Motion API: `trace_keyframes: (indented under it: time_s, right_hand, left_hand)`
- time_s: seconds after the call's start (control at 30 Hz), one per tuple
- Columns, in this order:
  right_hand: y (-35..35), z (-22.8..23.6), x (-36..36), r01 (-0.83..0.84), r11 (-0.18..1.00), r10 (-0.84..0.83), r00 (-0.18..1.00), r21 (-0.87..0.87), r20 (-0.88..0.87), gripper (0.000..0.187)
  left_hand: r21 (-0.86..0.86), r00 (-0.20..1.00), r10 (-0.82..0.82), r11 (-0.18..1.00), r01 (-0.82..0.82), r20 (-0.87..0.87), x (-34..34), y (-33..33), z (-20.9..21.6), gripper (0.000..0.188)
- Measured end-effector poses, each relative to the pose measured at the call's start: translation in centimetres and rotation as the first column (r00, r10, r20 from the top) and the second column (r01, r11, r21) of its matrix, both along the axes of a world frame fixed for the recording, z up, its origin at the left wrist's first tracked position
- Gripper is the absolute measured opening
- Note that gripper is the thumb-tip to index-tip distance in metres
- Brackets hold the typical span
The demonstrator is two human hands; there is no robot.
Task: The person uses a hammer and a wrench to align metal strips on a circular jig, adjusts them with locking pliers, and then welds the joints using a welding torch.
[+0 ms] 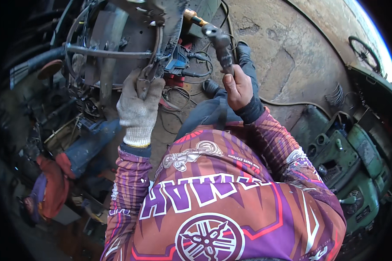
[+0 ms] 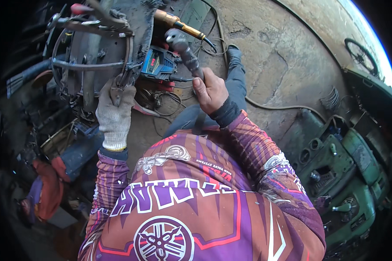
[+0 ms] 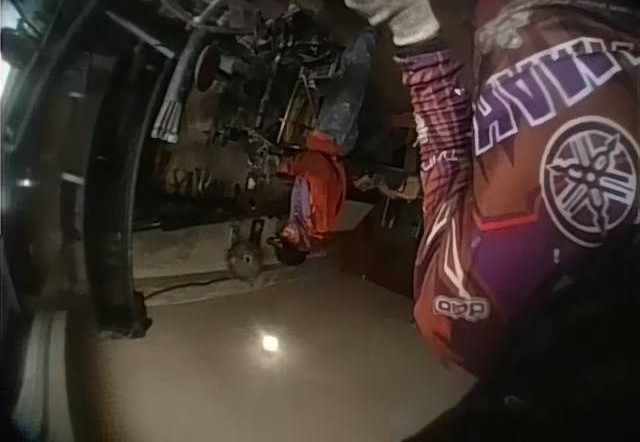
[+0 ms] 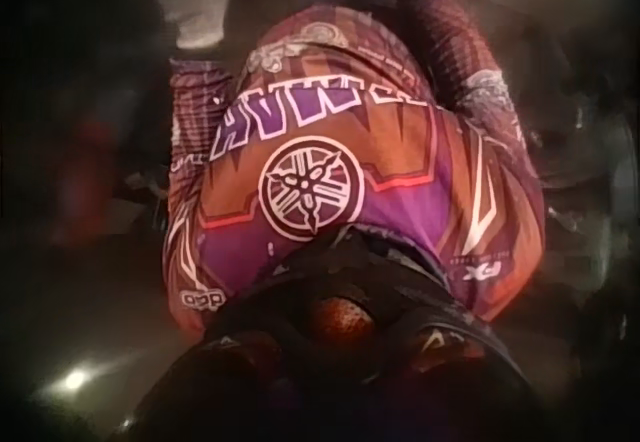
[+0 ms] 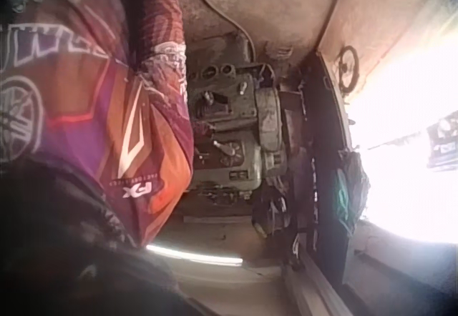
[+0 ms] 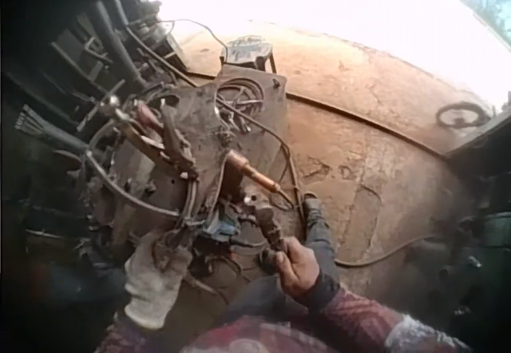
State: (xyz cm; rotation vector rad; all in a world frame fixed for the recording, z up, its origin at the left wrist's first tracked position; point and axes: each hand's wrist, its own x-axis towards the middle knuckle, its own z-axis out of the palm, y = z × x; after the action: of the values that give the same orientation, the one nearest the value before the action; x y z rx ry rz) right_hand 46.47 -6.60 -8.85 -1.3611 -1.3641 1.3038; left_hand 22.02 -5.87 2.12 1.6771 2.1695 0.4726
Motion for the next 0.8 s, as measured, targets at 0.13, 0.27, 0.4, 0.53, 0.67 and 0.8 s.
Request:
trace_keyframes:
  time_s: [0.13, 0.27, 0.4, 0.53, 0.67, 0.8]
  right_hand:
    - [-0.6, 1.4, -1.4, -0.159, 0.974, 0.173, 0.982, 0.161, -0.076, 0.034]
    - [0.5, 4.4, -3.0, -0.229, 0.906, 0.283, 0.953, 0.357, -0.108, 0.04]
    - [1.9, 4.1, -3.4, -0.25, 0.955, 0.226, 0.962, 0.159, 0.153, 0.037]
    - [2.7, 5.2, -3.0, -0.212, 0.969, 0.193, 0.97, 0.124, 0.15, 0.037]
    - [4.3, 5.0, -3.6, -0.287, 0.957, 0.263, 0.922, 0.047, 0.283, 0.036]
    - [3.5, 5.8, -2.9, -0.262, 0.961, 0.233, 0.938, 0.084, 0.256, 0.036]
  left_hand:
    - [-0.032, 0.986, 0.076, 0.997, -0.072, 0.149, 0.2, -0.1, -0.2, 0.059]
    - [0.084, 0.989, -0.106, 0.992, 0.097, 0.106, -2.3, -0.5, -1.8, 0.057]
    - [0.009, 0.999, 0.007, 1.0, -0.008, 0.049, 0.0, 0.1, -0.4, 0.056]
    - [-0.048, 0.993, 0.086, 0.995, -0.082, 0.083, 0.8, 0.3, 0.7, 0.057]
    - [0.031, 0.994, 0.078, 0.996, -0.08, 0.073, 0.5, 0.0, 0.3, 0.058]
    - [0.01, 0.998, 0.054, 0.998, -0.054, 0.017, 0.0, -0.1, -0.3, 0.06]
